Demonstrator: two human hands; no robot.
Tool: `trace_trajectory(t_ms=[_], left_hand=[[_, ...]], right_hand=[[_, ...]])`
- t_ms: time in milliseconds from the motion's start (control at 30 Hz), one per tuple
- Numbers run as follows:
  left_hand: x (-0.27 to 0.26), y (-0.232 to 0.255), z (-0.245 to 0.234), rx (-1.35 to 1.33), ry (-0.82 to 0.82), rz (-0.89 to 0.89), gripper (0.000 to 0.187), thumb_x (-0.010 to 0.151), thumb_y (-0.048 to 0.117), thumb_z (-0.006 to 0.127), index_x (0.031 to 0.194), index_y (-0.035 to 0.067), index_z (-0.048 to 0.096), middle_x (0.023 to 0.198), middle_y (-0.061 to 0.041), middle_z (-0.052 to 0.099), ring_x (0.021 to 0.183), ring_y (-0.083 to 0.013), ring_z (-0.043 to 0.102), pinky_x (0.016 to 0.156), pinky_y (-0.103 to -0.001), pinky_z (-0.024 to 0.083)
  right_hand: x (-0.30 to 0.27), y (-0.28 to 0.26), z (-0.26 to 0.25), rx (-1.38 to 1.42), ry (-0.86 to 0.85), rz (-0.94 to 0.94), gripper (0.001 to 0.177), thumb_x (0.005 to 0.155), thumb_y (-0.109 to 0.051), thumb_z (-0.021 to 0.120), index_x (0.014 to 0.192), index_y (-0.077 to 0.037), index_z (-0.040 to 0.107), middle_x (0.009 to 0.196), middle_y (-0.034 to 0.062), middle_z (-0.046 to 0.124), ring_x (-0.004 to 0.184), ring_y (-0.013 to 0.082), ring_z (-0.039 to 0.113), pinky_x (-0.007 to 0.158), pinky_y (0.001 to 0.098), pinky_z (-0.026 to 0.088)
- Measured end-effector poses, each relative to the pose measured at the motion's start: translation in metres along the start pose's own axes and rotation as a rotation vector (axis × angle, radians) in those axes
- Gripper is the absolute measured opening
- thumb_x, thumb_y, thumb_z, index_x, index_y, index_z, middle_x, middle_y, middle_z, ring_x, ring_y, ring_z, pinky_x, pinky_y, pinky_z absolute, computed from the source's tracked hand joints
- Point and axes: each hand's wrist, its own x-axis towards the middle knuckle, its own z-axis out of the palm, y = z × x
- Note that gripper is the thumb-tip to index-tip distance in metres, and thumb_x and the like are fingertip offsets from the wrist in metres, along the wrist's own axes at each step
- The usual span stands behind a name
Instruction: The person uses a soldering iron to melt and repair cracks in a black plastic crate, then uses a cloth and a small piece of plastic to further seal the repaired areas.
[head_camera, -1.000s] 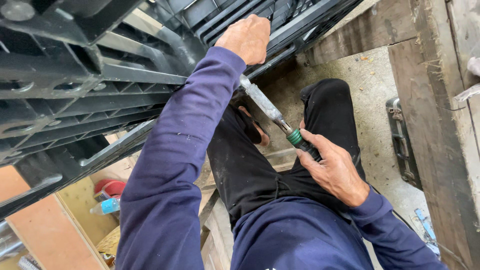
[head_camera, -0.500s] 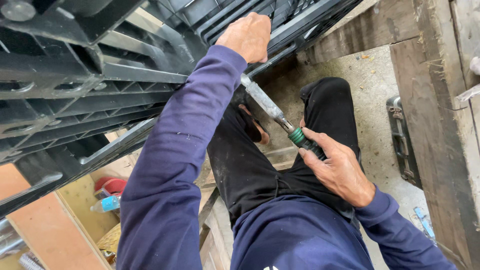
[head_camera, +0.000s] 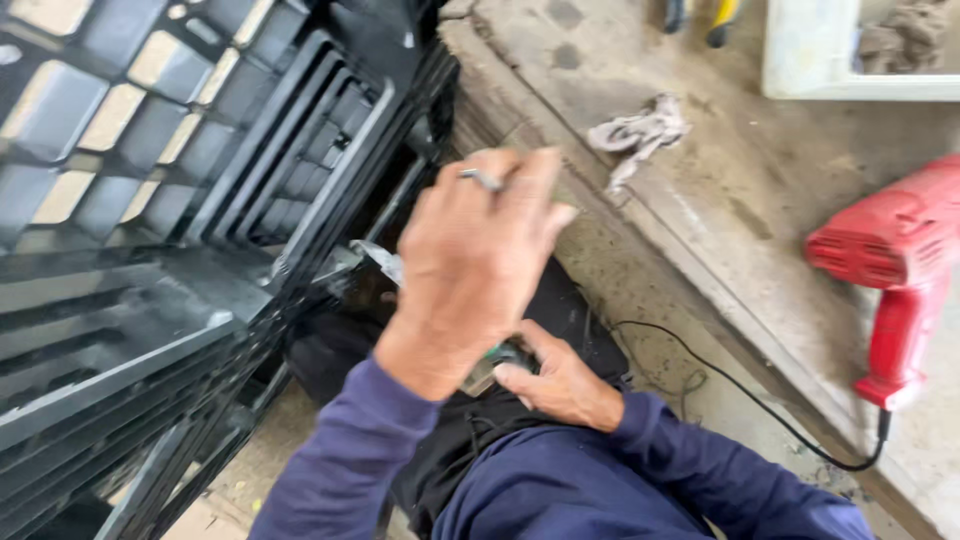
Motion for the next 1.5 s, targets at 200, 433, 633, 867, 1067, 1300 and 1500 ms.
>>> trace_trajectory(t_ms=[200,433,633,867,1067,1300,1500], left_hand=[[0.045,0.032,0.068,0.006,-0.047,0.078,0.051,0.092,0.02,0.072,0.141,0.018,0.059,0.136,-0.02,0.056,0.092,-0.0251,0.058,0.077,-0.037,0.054],[0.05,0.037,0.103,-0.032,0.024,0.073,0.025,0.099,0.019,0.059,0.12,0.006,0.065,0.128,-0.017,0.065,0.101,-0.0239,0.063,0.074,-0.027,0.059],[-0.091,-0.022,0.004,0.027,0.351,-0.369,0.029,0.102,0.006,0.061,0.13,0.001,0.066,0.131,-0.011,0.068,0.133,-0.0289,0.057,0.11,-0.039,0.05],[-0.148,-0.141,-0.012,0.414,0.098,-0.616,0.044,0.086,-0.009,0.055,0.129,-0.004,0.061,0.126,-0.024,0.064,0.11,-0.0417,0.059,0.099,-0.045,0.05],[-0.137,-0.187,-0.014,0.333,-0.226,-0.688,0.013,0.089,-0.001,0.059,0.099,0.001,0.066,0.102,-0.021,0.066,0.098,-0.0409,0.061,0.09,-0.047,0.048],[-0.146,-0.149,-0.01,0.348,-0.038,-0.578,0.017,0.091,-0.002,0.058,0.104,0.001,0.068,0.102,-0.021,0.067,0.095,-0.0386,0.06,0.086,-0.046,0.05],[-0.178,-0.104,0.003,0.492,0.095,-0.516,0.037,0.09,-0.001,0.06,0.127,-0.003,0.064,0.127,-0.023,0.068,0.104,-0.0388,0.061,0.095,-0.04,0.053]], right_hand=[[0.012,0.026,-0.003,0.189,-0.146,-0.05,0.043,0.087,-0.009,0.076,0.127,-0.001,0.062,0.079,-0.0021,0.066,0.058,0.0062,0.053,0.048,0.025,0.043],[0.039,0.065,-0.029,-0.173,-0.119,-0.411,0.031,0.091,-0.002,0.072,0.118,0.007,0.06,0.097,0.0099,0.063,0.082,0.0166,0.057,0.067,0.0311,0.046],[0.043,0.053,-0.027,0.198,-0.123,-0.171,0.041,0.09,0.0,0.074,0.127,0.004,0.058,0.085,0.012,0.064,0.054,0.0118,0.057,0.045,0.0261,0.045],[0.048,0.005,-0.014,0.165,-0.054,-0.213,0.051,0.09,0.0,0.069,0.135,-0.002,0.047,0.093,0.0073,0.062,0.055,0.0081,0.056,0.045,0.0228,0.046],[0.038,0.005,-0.016,0.186,-0.034,-0.282,0.053,0.089,0.0,0.07,0.137,-0.001,0.047,0.096,0.0079,0.062,0.06,0.0079,0.057,0.048,0.0219,0.048],[0.037,-0.001,-0.012,0.167,-0.024,-0.268,0.053,0.089,0.0,0.071,0.137,-0.001,0.049,0.095,0.0086,0.061,0.059,0.0079,0.056,0.048,0.0223,0.047],[0.034,-0.013,-0.01,0.165,-0.091,-0.212,0.055,0.085,0.001,0.071,0.135,-0.001,0.047,0.096,0.0065,0.063,0.055,0.0083,0.055,0.043,0.0227,0.045]])
